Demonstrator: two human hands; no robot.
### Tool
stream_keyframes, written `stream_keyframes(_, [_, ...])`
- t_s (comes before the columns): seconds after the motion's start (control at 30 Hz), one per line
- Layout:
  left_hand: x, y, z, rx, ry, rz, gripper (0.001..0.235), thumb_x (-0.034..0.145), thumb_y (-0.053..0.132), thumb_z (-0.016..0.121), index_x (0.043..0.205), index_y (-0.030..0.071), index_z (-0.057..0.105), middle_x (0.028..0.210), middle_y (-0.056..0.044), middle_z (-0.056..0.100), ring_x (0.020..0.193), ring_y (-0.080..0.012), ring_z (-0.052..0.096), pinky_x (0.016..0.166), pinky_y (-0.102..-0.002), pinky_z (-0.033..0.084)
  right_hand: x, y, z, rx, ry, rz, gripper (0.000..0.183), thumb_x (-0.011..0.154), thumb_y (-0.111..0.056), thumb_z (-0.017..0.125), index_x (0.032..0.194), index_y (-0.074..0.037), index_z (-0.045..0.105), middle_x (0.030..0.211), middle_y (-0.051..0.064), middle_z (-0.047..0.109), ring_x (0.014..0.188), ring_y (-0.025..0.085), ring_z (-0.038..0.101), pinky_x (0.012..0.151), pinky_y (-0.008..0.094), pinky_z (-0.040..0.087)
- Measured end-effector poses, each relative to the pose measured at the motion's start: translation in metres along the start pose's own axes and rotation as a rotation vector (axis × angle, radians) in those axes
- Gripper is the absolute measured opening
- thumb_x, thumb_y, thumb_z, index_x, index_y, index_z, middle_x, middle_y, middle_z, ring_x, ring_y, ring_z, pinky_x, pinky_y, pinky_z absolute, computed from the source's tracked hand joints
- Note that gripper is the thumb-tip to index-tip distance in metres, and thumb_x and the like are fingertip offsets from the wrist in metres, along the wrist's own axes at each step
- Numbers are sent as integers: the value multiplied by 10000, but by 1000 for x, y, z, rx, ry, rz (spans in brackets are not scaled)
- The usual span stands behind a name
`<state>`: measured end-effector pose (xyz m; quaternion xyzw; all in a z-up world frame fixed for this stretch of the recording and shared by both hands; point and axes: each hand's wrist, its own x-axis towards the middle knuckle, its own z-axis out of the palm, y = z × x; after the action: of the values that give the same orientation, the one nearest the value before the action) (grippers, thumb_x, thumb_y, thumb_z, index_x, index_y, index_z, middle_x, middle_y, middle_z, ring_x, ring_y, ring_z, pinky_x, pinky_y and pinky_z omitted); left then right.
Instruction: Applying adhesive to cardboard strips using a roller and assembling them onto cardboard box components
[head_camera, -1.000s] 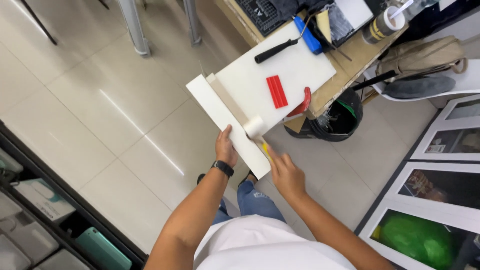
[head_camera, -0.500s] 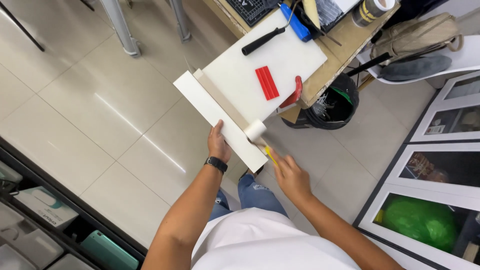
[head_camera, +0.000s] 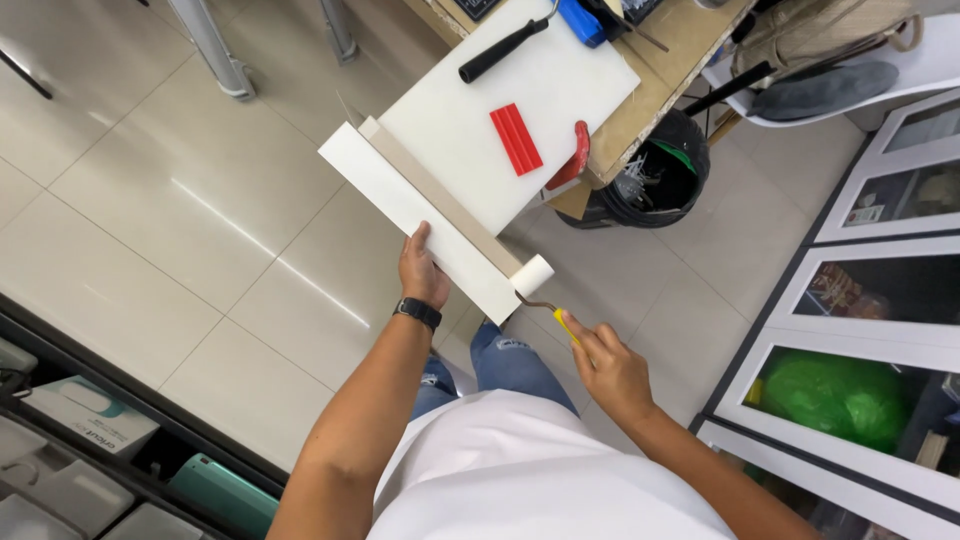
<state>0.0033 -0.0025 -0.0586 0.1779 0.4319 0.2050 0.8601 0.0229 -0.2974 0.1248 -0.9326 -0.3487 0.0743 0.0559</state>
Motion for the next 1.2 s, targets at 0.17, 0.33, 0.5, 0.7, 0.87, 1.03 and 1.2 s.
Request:
stream_keyframes(0.17, [-18, 12, 9, -7, -10, 15, 463, 1014, 403, 635, 1409, 169, 567, 1328, -130, 681, 1195, -301, 640, 1070, -498, 495, 0, 7, -4, 20, 43, -33, 515, 973, -216, 648, 1430, -449, 607, 869, -58, 616, 742, 217, 730, 613, 340, 601])
stream_keyframes(0.33, [-25, 13, 11, -11, 33, 12, 453, 1009, 393, 637, 1381, 142, 578, 1288, -134, 681, 1151, -296, 635, 1045, -506, 490, 13, 27, -29, 247, 91, 67, 496, 952, -194, 697, 1411, -379, 662, 935, 21, 706, 794, 311, 739, 614, 374, 589])
stream_keyframes(0.5, [-36, 19, 21, -24, 30, -11, 429, 986, 365, 661, 1354, 153, 597, 1253, -105, 706, 1103, -275, 676, 988, -489, 559, 160, 46, -76, 307, 337, 34, 492, 1016, -73, 672, 1493, -176, 605, 1070, 254, 661, 971, 460, 662, 758, 475, 545])
stream_keyframes(0.7, [-71, 36, 48, 10, 64, -83, 339, 981, 289, 637, 1292, 159, 601, 1212, -73, 701, 1064, -263, 673, 868, -452, 567, 403, 109, -72, 387, 421, 193, 483, 949, -70, 597, 1429, -125, 589, 1300, 240, 657, 1191, 444, 603, 991, 508, 484])
stream_keyframes(0.87, [-86, 46, 69, 70, 106, -50, 73, 954, 210, 627, 971, 180, 562, 789, -6, 610, 634, -163, 561, 408, -331, 357, 503, 132, -40, 263, 329, 296, 410, 876, -133, 555, 1273, -158, 653, 1176, 211, 714, 1071, 450, 647, 897, 532, 501])
stream_keyframes(1.03, [-94, 63, 81, 209, 70, -86, 127, 953, 89, 614, 1078, 103, 594, 974, -64, 664, 671, -231, 601, 502, -390, 498, 460, 66, -66, -161, 566, 168, 602, 972, -304, 806, 1485, -173, 519, 1294, 149, 511, 1196, 368, 484, 914, 535, 461])
stream_keyframes(1.2, [-85, 78, 67, 382, -4, -113, 415, 928, 128, 718, 1309, 41, 577, 1182, -119, 626, 1039, -286, 700, 739, -419, 657, 354, 11, 7, 49, 537, -99, 453, 929, -389, 770, 1290, -133, 673, 1128, 148, 549, 1048, 407, 555, 874, 546, 468])
